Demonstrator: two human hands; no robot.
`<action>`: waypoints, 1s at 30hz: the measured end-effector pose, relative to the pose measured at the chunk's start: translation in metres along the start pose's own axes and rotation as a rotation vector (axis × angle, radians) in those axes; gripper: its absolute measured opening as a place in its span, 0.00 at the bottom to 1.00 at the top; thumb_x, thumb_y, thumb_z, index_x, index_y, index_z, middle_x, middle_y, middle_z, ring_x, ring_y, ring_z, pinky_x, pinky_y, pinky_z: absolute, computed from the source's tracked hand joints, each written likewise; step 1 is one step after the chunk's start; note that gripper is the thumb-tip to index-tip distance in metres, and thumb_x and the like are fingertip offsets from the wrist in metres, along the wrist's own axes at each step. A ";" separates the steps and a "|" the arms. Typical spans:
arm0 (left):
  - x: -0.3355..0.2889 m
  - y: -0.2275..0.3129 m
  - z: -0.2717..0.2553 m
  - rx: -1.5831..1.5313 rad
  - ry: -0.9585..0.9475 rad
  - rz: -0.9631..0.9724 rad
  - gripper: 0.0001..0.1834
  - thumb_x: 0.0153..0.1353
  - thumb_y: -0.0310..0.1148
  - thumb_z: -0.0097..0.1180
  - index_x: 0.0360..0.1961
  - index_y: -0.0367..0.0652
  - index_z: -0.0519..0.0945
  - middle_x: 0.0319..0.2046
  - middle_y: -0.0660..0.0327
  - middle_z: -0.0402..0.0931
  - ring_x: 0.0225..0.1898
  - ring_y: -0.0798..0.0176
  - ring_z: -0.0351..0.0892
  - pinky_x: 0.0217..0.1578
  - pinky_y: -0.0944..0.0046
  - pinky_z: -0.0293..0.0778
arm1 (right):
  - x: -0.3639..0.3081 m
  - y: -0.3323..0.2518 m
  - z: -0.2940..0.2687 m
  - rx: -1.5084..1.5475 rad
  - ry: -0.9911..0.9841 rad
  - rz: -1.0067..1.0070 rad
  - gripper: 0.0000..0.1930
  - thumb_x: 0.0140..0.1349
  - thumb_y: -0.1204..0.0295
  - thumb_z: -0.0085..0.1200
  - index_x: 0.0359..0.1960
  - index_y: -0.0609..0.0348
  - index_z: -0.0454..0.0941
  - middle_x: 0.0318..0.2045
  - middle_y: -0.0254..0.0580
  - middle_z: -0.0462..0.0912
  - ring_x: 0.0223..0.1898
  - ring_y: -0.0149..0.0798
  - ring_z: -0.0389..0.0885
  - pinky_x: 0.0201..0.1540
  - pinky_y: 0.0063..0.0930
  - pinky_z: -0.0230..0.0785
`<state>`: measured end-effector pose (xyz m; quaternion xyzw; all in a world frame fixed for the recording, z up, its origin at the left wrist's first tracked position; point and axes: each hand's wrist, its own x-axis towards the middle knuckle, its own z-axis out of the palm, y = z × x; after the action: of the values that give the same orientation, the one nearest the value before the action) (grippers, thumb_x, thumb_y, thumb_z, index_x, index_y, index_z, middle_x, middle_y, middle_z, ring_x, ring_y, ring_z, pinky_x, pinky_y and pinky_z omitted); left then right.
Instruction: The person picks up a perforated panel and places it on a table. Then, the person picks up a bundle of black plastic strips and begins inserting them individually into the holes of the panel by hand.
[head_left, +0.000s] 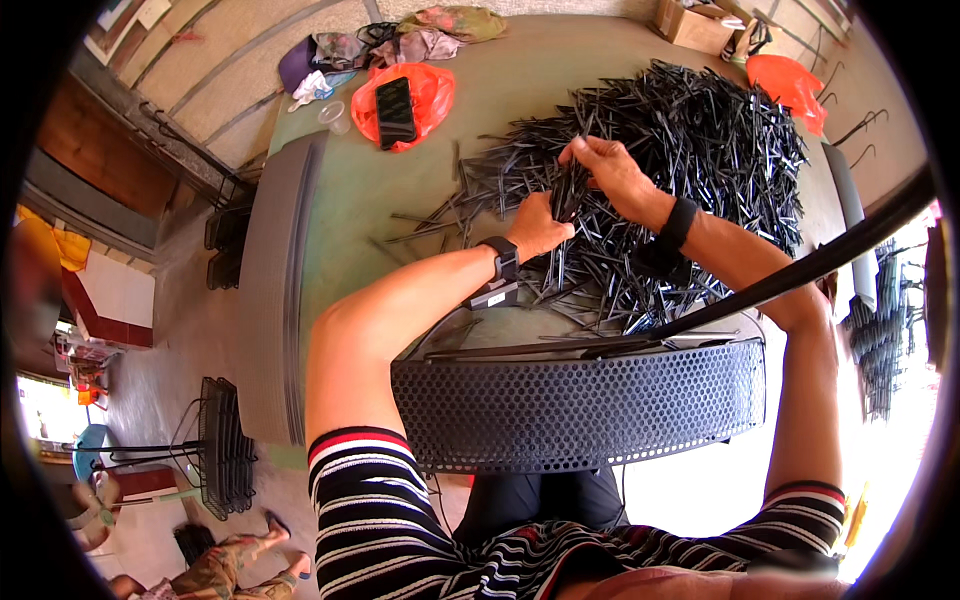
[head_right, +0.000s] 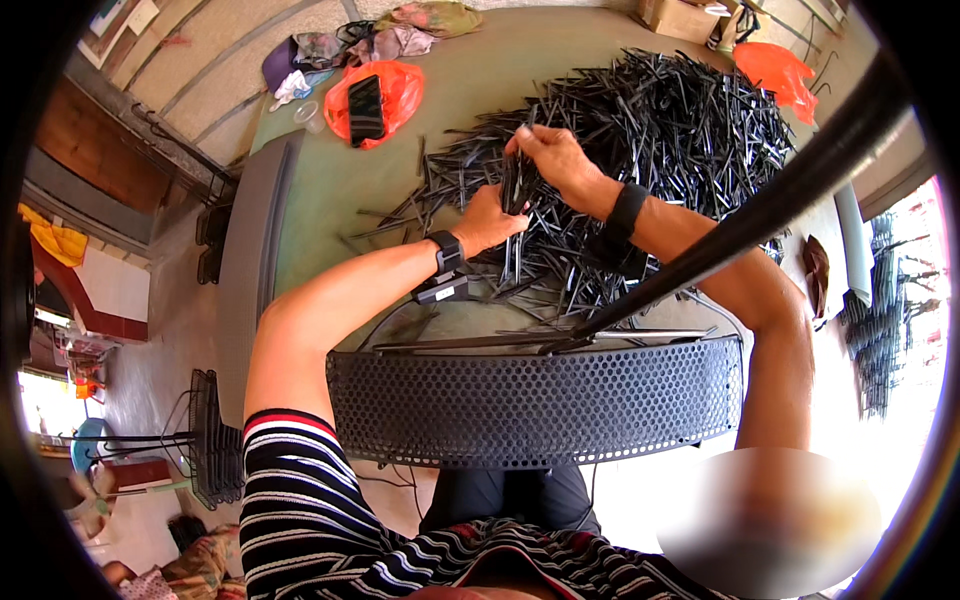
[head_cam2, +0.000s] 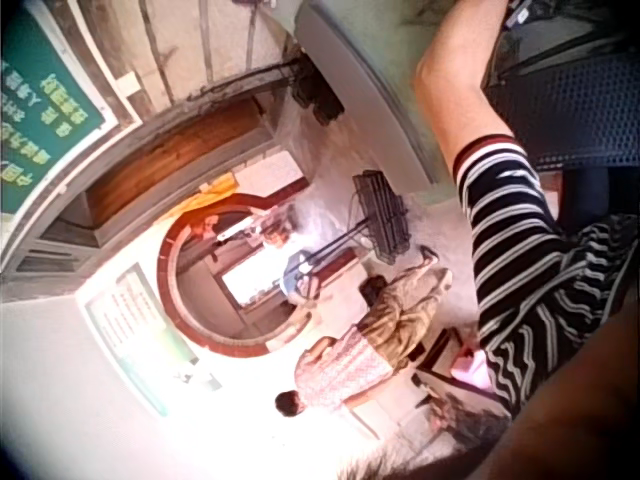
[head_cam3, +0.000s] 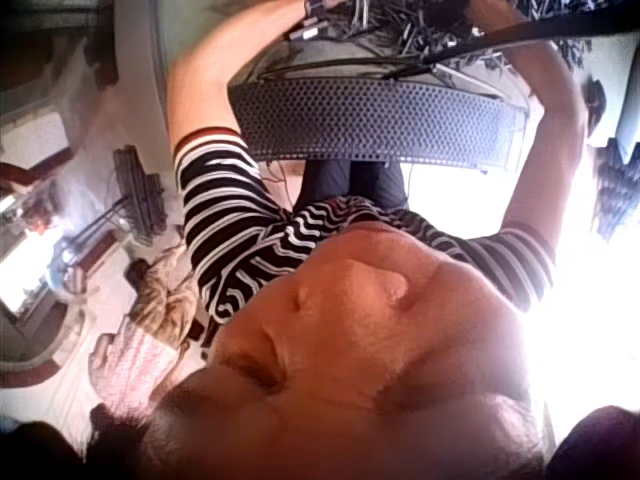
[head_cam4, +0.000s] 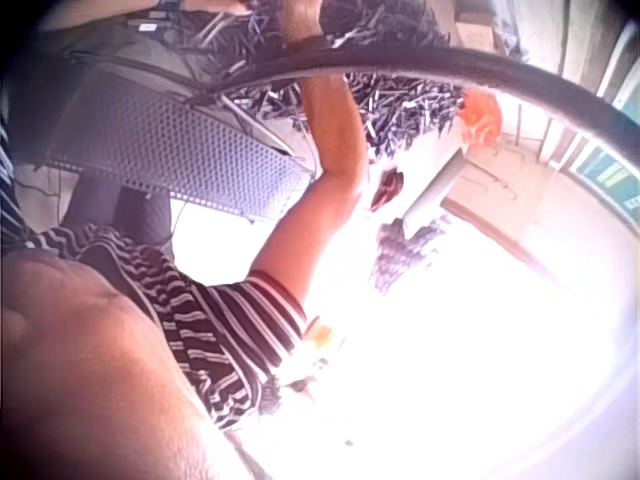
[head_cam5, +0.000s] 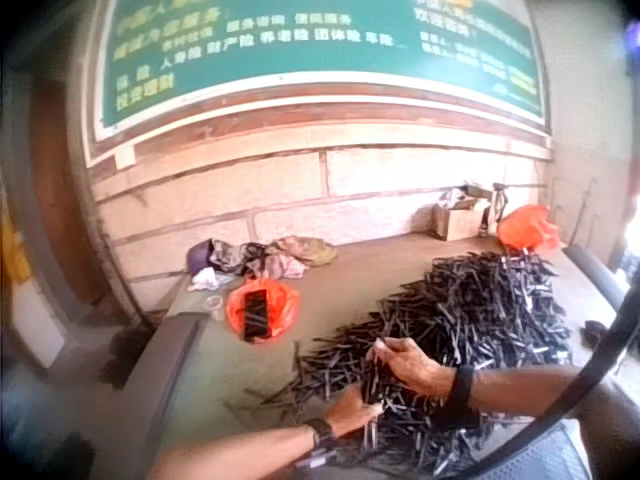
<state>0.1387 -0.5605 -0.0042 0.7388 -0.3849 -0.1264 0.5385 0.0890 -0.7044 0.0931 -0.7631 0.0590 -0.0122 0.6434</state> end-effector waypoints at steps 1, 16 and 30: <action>-0.001 0.000 -0.003 -0.097 -0.063 -0.060 0.07 0.40 0.26 0.57 0.23 0.39 0.72 0.18 0.63 0.73 0.20 0.68 0.71 0.23 0.67 0.67 | 0.001 -0.003 -0.004 0.008 0.030 0.033 0.15 0.64 0.57 0.43 0.32 0.53 0.75 0.30 0.27 0.73 0.32 0.23 0.67 0.35 0.21 0.58; -0.005 0.092 -0.090 -0.736 0.071 -0.663 0.05 0.48 0.23 0.54 0.28 0.35 0.74 0.25 0.54 0.76 0.20 0.58 0.77 0.21 0.58 0.74 | -0.092 -0.066 -0.155 0.175 0.554 -0.108 0.16 0.59 0.66 0.54 0.39 0.69 0.73 0.31 0.45 0.76 0.32 0.39 0.80 0.35 0.25 0.75; -0.202 0.159 -0.208 -0.947 0.228 -0.633 0.05 0.51 0.25 0.52 0.30 0.42 0.71 0.29 0.58 0.76 0.23 0.62 0.74 0.24 0.59 0.74 | -0.301 -0.126 0.014 0.476 0.473 -0.427 0.13 0.63 0.69 0.46 0.42 0.69 0.72 0.32 0.47 0.80 0.34 0.40 0.81 0.39 0.28 0.74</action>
<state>0.0593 -0.2930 0.1728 0.5054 0.0137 -0.3591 0.7845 -0.1990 -0.6377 0.2317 -0.5641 0.0412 -0.3344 0.7538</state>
